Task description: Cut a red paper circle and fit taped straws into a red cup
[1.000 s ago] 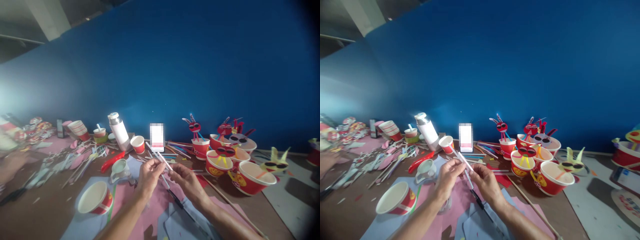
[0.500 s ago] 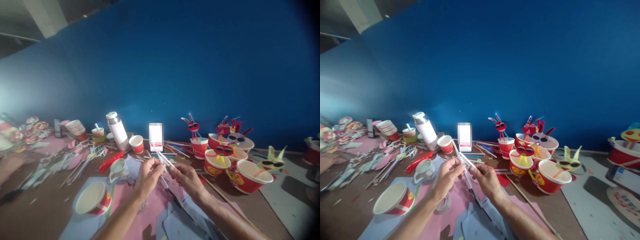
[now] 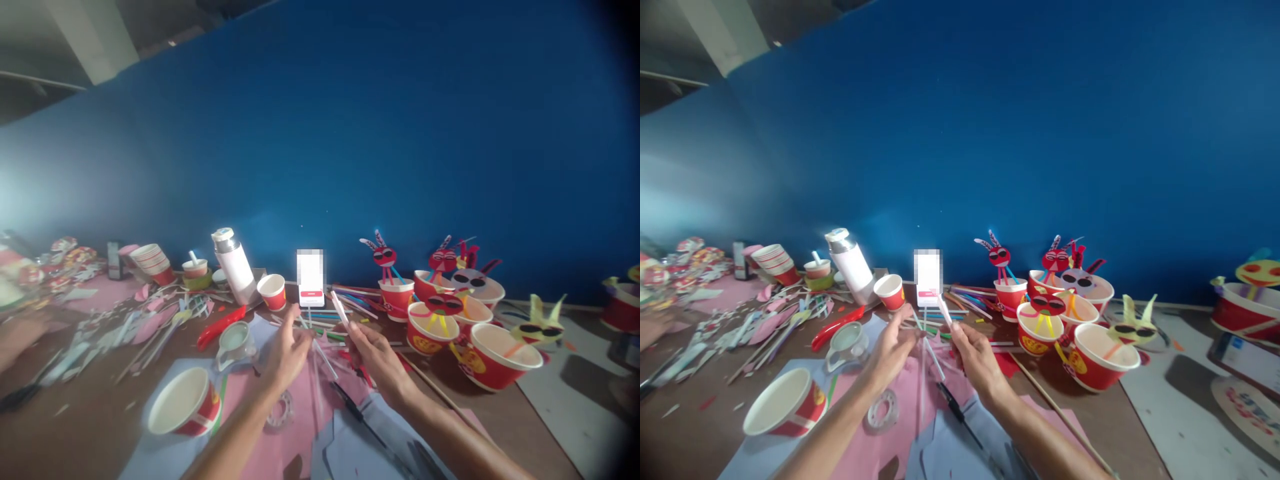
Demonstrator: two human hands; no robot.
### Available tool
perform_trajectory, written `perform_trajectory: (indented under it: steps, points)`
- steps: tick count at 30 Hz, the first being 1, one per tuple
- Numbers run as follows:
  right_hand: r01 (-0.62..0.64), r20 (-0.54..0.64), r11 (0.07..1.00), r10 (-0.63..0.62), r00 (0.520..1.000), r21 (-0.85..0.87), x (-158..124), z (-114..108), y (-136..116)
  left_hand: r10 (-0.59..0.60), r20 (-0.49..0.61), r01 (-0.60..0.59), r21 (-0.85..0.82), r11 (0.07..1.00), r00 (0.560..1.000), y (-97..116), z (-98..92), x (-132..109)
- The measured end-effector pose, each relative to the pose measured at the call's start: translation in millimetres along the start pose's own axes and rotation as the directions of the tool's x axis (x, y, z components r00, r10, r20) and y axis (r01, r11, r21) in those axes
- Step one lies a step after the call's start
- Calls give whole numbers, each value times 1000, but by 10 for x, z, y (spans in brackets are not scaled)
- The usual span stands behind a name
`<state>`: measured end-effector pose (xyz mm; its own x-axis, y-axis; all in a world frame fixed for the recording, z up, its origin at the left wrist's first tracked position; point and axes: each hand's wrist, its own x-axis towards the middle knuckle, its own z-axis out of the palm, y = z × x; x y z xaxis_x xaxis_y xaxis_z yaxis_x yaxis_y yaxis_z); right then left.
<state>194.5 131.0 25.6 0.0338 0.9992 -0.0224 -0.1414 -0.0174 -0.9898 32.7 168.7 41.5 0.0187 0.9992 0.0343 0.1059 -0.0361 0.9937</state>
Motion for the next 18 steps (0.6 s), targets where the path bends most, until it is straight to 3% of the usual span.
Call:
perform_trajectory:
  steps: [4, 10, 18]
  points:
    - [96, -18, 980, -101, 995, -175, -34, 8, -7, -47, 124, 45, 16, 999, 991, 194, 104, -217]
    - [214, 68, 971, -208, 976, -109, -59, 79, 59, -47, 157, 74, -174, 982, 986, 193, 253, -323]
    - [135, 72, 989, -130, 989, -63, -142, 150, 47, -37, 96, 51, -144, 988, 995, 132, 191, -266]
